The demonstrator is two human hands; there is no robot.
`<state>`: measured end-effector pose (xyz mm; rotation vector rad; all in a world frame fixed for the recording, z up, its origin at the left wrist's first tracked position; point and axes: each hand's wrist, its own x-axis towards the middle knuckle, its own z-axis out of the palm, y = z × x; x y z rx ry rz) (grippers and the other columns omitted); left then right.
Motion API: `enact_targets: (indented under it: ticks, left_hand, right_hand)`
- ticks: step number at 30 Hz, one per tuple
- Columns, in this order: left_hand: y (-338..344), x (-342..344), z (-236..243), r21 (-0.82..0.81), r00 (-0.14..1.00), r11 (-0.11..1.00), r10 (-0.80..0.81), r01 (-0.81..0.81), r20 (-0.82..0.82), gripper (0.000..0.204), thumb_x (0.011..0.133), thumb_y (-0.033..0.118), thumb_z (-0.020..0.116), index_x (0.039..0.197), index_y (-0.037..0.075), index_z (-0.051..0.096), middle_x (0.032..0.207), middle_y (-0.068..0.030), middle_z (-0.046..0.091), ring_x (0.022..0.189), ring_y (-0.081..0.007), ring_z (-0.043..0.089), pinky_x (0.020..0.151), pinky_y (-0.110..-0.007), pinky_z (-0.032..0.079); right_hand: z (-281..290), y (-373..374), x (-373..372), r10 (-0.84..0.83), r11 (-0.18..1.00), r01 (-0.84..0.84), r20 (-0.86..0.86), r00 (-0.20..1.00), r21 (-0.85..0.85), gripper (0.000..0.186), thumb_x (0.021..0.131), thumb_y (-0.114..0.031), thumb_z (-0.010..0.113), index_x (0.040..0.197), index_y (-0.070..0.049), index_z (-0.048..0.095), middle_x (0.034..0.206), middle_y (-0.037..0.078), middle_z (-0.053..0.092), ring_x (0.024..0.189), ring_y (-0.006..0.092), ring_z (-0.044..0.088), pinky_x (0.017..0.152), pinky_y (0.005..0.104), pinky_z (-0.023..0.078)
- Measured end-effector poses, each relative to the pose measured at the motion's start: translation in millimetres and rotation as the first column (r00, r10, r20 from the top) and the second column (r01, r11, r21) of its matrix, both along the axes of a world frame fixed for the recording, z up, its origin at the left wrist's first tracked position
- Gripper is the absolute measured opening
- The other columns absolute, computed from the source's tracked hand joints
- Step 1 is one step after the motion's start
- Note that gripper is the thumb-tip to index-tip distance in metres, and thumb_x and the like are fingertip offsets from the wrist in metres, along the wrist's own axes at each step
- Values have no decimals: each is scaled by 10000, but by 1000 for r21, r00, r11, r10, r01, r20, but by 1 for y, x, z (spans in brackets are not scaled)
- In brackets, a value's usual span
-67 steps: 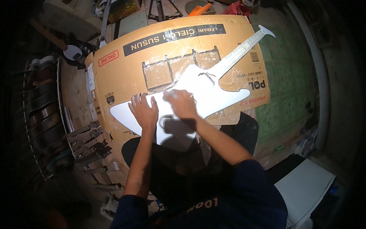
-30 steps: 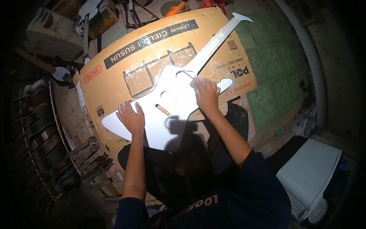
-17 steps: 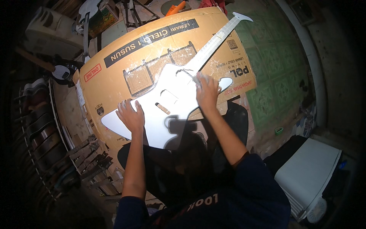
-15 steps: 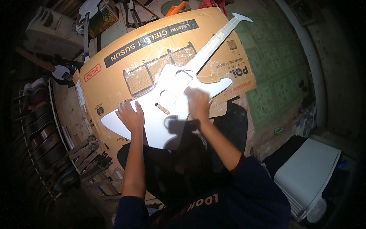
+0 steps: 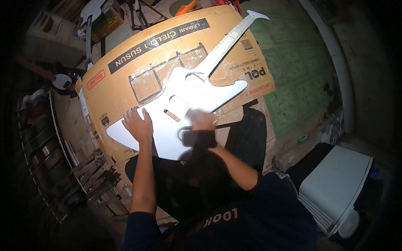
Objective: The person sands the surface of a white electric guitar body using a sanding block. They work methodically across the main body and the neck, applying consistent pressure to smooth the finish. The guitar is placed on a cardboard box for support during the process.
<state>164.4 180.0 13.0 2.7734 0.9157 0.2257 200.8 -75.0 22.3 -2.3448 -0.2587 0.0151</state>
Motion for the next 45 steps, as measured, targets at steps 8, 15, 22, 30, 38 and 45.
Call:
enact_targets:
  ticks: [8, 15, 22, 30, 38, 45]
  left_hand:
    - [1, -1, -5, 19, 1000, 1000, -1, 1, 24, 449, 1004, 326, 616, 1324, 11, 637, 1430, -235, 577, 1448, -414, 408, 1241, -589, 217]
    - [2, -2, -2, 8, 1000, 1000, 7, -7, 4, 457, 1007, 346, 609, 1318, 13, 643, 1446, -233, 568, 1460, -402, 400, 1247, -585, 208]
    - [2, -2, -2, -6, 1000, 1000, 11, -11, -2, 464, 1008, 347, 608, 1333, 18, 640, 1447, -239, 566, 1463, -400, 397, 1249, -579, 204]
    - [4, -3, -4, -6, 999, 1000, 24, -24, 23, 462, 985, 339, 637, 1319, 20, 648, 1435, -239, 570, 1462, -388, 397, 1260, -572, 195]
    - [0, 0, 1, -24, 1000, 1000, 13, -13, 14, 465, 985, 338, 639, 1319, 15, 649, 1430, -250, 571, 1465, -396, 395, 1259, -577, 193]
    - [1, -2, 1, -9, 1000, 1000, 11, -11, 0, 476, 989, 345, 631, 1329, 12, 644, 1437, -250, 568, 1465, -403, 392, 1265, -571, 188]
  right_hand:
    - [-9, -121, 87, -126, 930, 220, 308, 943, -296, 344, 897, -124, 666, 1223, -15, 653, 1189, 230, 648, 1126, 424, 584, 1019, 534, 440]
    - [-4, -22, 5, 50, 965, 28, 288, 956, -260, 263, 899, -97, 624, 1148, -54, 695, 1090, 165, 682, 1034, 362, 619, 914, 488, 489]
    - [-6, -101, 76, -36, 942, 117, 254, 967, -313, 388, 892, -128, 648, 1271, -45, 662, 1172, 206, 660, 1114, 410, 587, 987, 540, 450]
    - [-2, -47, 26, 70, 962, 10, 279, 958, -273, 441, 883, -162, 678, 1286, 6, 620, 1165, 264, 609, 1138, 438, 550, 1041, 538, 399]
    - [7, -105, 88, -167, 880, 238, 201, 965, -411, 475, 907, -151, 694, 1377, -120, 635, 1254, 199, 608, 1179, 404, 532, 1033, 558, 420]
    - [15, -111, 95, -134, 855, 188, 145, 980, -483, 563, 883, -151, 725, 1433, -150, 606, 1270, 179, 580, 1188, 404, 511, 1015, 586, 422]
